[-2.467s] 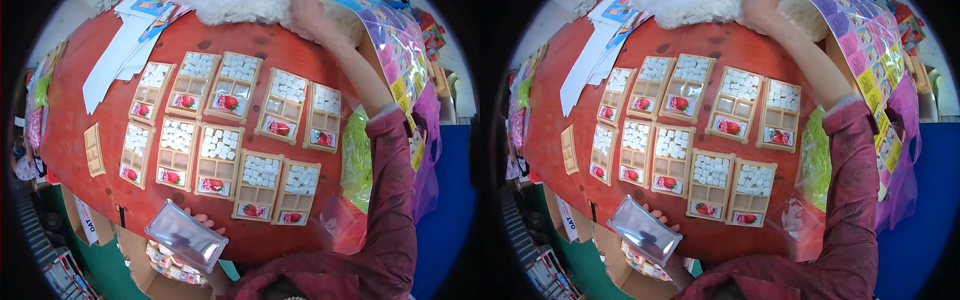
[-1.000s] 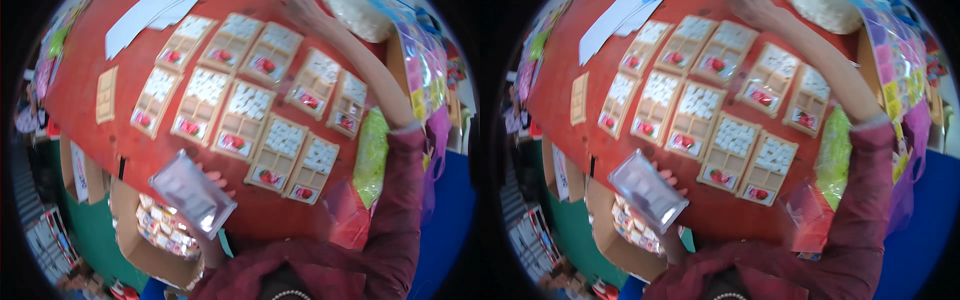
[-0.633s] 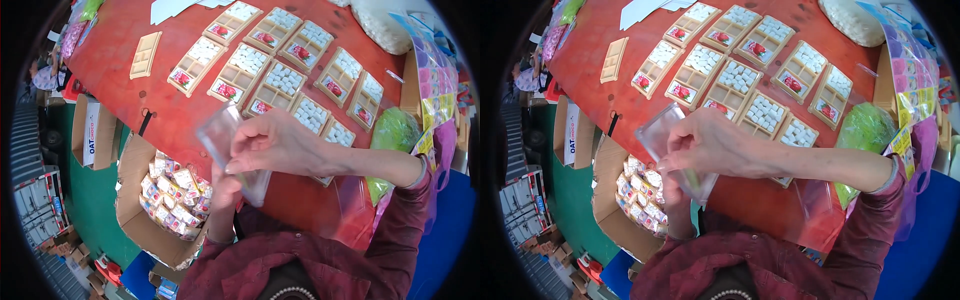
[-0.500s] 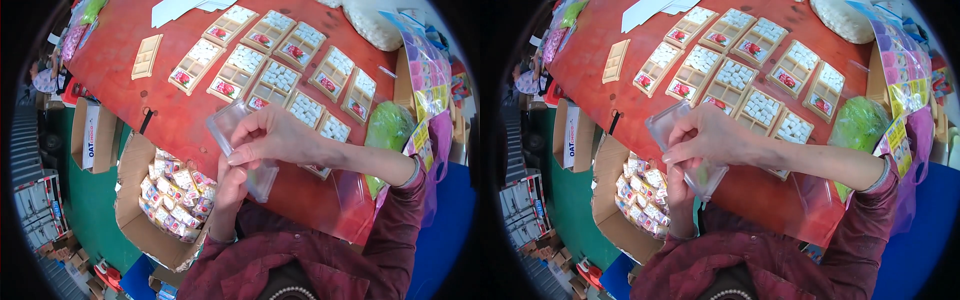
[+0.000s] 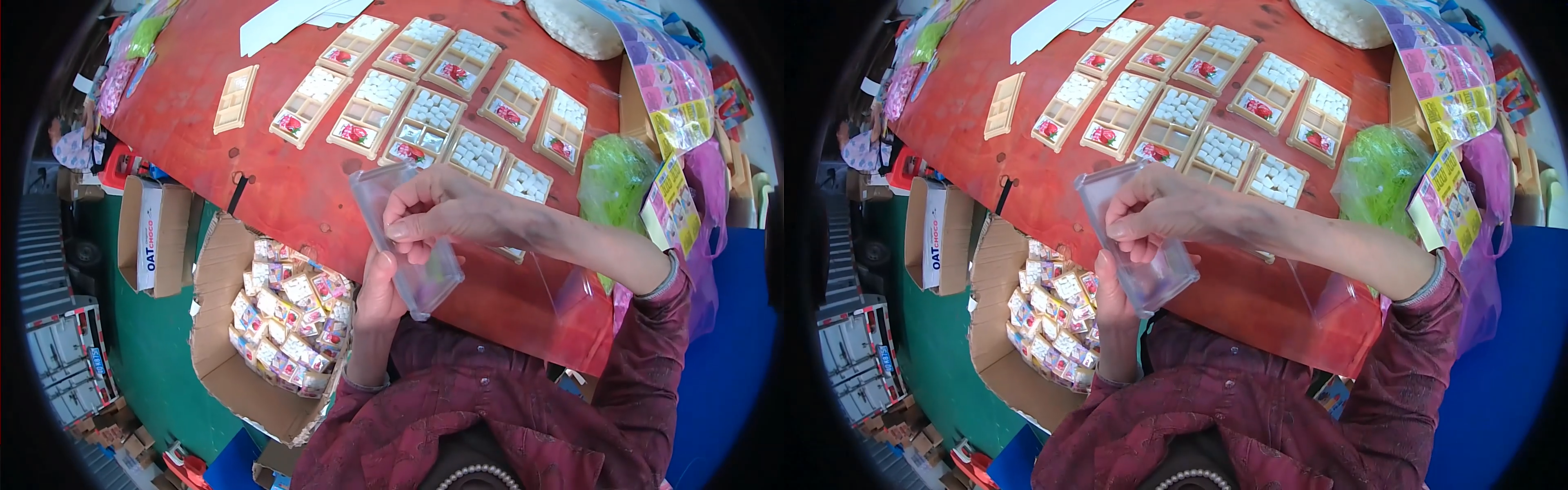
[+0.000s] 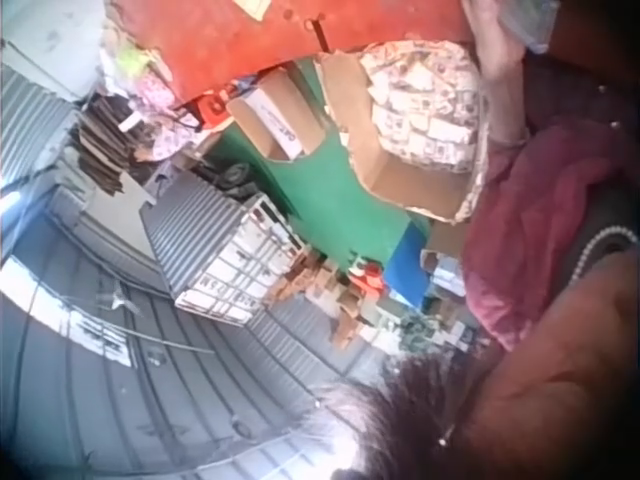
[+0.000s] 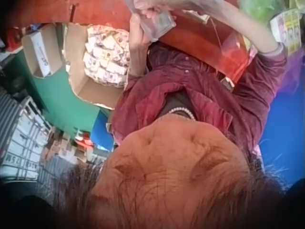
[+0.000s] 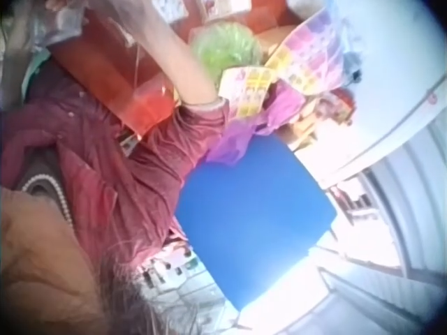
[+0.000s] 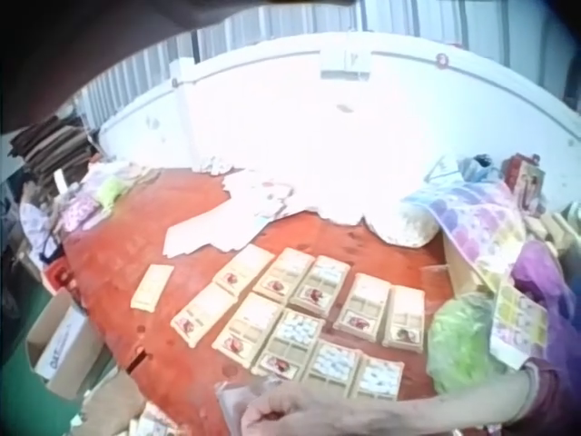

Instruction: Packaging small white blocks into plastic containers and applying labels.

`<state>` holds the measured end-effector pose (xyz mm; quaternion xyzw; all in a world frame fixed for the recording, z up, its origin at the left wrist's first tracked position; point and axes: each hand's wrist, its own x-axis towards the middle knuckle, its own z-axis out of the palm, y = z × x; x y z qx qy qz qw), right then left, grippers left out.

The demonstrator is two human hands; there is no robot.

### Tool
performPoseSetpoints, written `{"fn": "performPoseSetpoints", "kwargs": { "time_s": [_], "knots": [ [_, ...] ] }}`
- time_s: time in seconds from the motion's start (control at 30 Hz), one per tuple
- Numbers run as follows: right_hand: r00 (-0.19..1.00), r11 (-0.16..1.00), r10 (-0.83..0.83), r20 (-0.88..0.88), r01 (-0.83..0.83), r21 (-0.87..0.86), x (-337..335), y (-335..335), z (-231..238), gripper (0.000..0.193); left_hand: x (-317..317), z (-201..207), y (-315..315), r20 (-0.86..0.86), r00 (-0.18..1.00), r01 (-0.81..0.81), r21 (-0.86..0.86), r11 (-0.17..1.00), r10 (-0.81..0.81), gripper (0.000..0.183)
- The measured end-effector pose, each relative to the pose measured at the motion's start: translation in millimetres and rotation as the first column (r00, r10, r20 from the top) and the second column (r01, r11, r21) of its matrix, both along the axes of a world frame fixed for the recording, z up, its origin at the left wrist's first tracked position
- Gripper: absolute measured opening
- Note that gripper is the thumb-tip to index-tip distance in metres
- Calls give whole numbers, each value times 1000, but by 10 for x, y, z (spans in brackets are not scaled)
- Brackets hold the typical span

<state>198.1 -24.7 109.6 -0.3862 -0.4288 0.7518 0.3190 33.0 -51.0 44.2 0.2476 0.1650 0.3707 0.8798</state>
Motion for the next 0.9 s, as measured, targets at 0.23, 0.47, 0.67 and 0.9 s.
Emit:
{"fn": "performPoseSetpoints", "kwargs": {
  "time_s": [0.23,0.47,0.67,0.9],
  "knots": [
    [976,990,-51,211,22,140,118,-61,241,18,-11,-77,20,-5,1000,-12,-174,985,11,73],
    [105,664,-727,678,-139,734,1315,365,794,10,-51,-55,178,7,997,-75,-62,995,75,93],
    [-430,773,-632,644,-292,564,2441,743,-130,13,37,17,173,-27,999,-43,-15,999,43,94],
    [349,696,-649,676,-87,713,1665,389,-154,17,197,117,120,-121,992,46,41,998,-41,84]
  ]
}}
